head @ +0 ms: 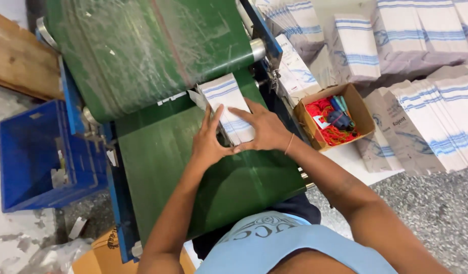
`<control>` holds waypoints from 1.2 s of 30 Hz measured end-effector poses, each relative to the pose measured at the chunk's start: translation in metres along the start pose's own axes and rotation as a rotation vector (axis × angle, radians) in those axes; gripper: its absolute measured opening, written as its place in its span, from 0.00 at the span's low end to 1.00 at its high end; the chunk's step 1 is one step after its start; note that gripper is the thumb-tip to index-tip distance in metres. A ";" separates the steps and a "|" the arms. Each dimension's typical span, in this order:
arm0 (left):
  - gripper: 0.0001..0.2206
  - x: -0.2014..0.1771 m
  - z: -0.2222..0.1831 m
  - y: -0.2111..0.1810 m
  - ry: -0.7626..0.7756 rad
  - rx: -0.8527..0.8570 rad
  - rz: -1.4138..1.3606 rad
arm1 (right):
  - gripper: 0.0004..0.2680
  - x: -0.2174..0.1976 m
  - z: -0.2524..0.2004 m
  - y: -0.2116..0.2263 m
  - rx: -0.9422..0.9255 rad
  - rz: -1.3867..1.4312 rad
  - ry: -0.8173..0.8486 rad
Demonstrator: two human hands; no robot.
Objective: The person repeatedly picks up stacks of small white boxes from a green conveyor belt, aligns them, and places them into a cardboard box. The person continues this process throughout the clip, handling multiple stacks of boxes.
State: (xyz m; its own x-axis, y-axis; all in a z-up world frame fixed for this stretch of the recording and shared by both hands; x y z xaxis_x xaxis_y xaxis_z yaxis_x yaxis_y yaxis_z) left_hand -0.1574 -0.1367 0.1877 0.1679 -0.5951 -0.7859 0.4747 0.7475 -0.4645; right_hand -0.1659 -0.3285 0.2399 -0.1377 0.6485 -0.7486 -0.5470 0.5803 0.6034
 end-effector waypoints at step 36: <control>0.29 0.040 -0.063 -0.072 0.118 -0.605 -1.021 | 0.30 0.045 -0.109 -0.019 0.710 1.464 0.032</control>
State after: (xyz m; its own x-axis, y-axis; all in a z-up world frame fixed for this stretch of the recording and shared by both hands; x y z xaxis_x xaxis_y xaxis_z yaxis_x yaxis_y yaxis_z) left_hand -0.2395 -0.1957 0.1640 -0.1464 -0.9884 0.0411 -0.1469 -0.0194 -0.9890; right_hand -0.2520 -0.3639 0.1647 -0.1895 0.8148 0.5479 0.5285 -0.3857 0.7563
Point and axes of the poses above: each hand's wrist, its own z-axis towards the middle knuckle, its own x-axis out of the palm, y = z × x, the point moved 5 cm from there along z, towards the middle knuckle, and after that the axes turned 10 degrees about z, right-handed, at the moved point
